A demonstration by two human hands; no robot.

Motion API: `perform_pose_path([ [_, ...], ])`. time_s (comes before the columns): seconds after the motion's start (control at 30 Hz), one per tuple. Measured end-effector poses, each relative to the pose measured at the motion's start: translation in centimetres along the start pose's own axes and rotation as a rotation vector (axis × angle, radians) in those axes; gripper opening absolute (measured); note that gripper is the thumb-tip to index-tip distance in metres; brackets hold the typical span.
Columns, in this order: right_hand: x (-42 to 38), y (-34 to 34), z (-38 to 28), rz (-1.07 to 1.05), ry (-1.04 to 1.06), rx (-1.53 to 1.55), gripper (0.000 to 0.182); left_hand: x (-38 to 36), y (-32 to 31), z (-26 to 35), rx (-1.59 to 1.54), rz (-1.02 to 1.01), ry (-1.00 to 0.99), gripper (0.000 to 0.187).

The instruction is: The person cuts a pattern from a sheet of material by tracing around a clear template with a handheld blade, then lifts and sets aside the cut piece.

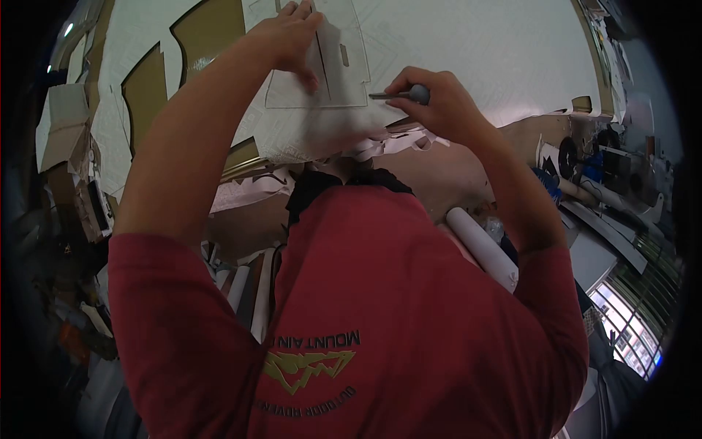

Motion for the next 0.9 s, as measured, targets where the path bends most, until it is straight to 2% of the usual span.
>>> perform_pose_path([
  [0.33,1.6,-1.1,-2.0,-0.165,0.12,-0.046,0.014,-0.3,-0.2,0.7,0.023,0.027,-0.007,0.129],
  [0.67,1.9,-2.1,-1.3,-0.216,0.169,-0.13,0.013,-0.1,-0.4,0.8,0.026,0.042,-0.025,0.13],
  [0.83,2.4,-5.4,-0.8,-0.053,0.297,0.139,0.012,0.0,0.2,0.3,0.088,0.022,-0.008,0.131],
  [0.9,5.1,-10.2,-3.4,0.043,0.378,0.165,0.009,0.5,-0.4,0.1,0.133,0.001,-0.003,0.132],
])
Point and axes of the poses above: each hand's wrist, its own x-axis towards the middle knuckle, its own y-axis out of the back of the hand, z = x × y, the point moved 10 cm from there along x, towards the middle knuckle, and after that the axes turned 7 degrees about x, right-handed, at the moved point
